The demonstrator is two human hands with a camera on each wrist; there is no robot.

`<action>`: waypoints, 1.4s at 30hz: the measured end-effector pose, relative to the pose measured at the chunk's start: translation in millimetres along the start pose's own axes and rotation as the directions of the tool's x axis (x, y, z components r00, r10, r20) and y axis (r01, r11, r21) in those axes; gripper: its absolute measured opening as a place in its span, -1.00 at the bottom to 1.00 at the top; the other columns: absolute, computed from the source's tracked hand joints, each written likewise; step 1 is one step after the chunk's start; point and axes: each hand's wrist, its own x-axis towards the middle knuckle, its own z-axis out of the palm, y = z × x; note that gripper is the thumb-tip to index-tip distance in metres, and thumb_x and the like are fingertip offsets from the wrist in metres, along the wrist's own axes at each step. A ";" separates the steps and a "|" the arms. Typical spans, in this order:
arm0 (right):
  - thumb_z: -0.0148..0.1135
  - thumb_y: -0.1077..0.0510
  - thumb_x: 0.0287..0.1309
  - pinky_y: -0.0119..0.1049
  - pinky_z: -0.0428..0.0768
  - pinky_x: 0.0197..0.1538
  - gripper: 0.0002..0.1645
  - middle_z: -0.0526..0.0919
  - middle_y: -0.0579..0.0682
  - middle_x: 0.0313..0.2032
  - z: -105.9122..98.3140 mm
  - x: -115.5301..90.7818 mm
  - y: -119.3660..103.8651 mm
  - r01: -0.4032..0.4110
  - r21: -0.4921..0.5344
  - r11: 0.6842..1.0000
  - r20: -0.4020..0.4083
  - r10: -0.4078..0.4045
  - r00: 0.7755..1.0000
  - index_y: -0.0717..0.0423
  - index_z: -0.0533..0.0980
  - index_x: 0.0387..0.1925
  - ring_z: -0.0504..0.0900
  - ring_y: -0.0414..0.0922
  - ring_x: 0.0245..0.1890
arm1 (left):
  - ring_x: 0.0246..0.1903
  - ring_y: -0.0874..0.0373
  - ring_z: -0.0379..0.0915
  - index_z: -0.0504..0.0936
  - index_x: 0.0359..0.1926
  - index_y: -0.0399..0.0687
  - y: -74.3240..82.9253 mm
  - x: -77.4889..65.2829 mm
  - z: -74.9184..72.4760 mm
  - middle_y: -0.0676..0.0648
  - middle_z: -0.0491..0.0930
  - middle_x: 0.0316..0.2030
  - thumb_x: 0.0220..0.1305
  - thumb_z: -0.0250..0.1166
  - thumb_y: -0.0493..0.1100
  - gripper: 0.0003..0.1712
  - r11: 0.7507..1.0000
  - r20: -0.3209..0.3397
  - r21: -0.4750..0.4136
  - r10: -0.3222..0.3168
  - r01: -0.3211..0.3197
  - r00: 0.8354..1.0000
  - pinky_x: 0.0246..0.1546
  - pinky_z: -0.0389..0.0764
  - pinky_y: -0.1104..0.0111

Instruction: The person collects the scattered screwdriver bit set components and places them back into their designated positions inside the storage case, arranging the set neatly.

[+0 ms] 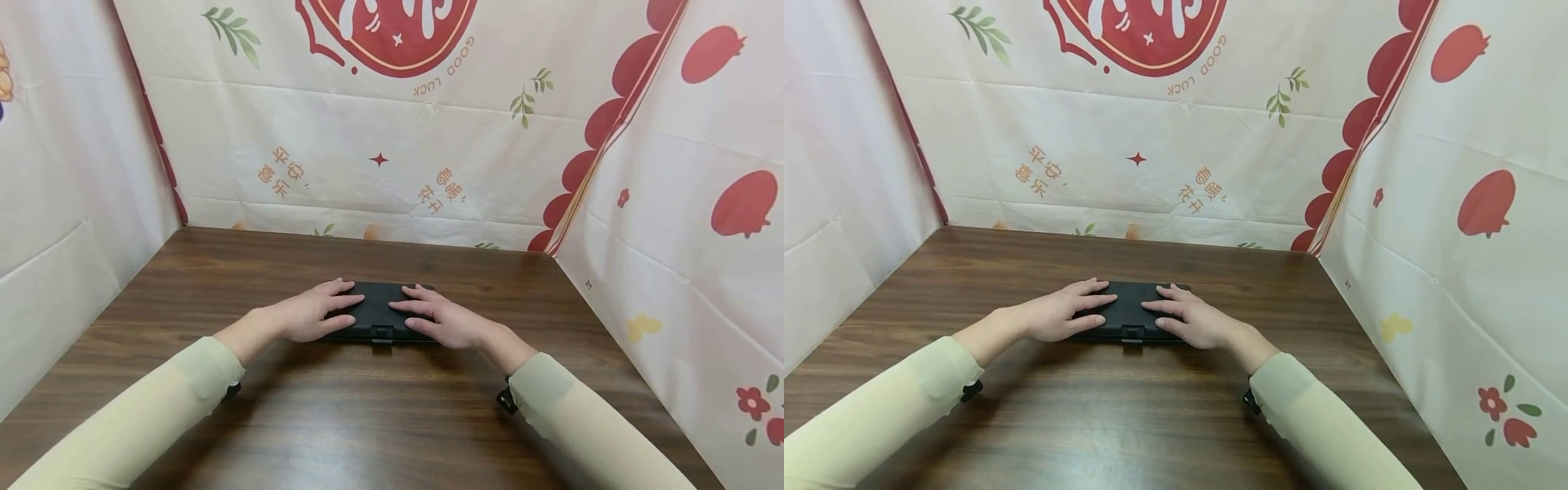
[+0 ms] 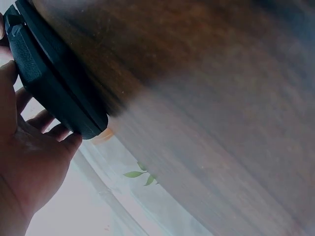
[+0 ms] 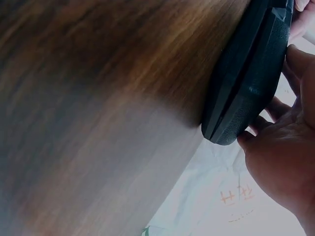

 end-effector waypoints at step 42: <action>0.28 -0.44 0.47 0.44 -0.04 0.64 -0.21 0.17 0.24 0.64 28.4 17.9 -22.9 -0.062 -0.153 0.986 -0.133 0.042 0.990 -0.07 0.42 0.43 0.05 0.31 0.68 | 0.73 -0.39 -0.14 0.35 0.69 0.20 3.4 -3.3 3.6 -0.32 0.04 0.73 0.76 0.09 0.11 -0.38 0.998 -0.018 0.044 0.056 -0.055 0.998 0.63 0.14 -0.31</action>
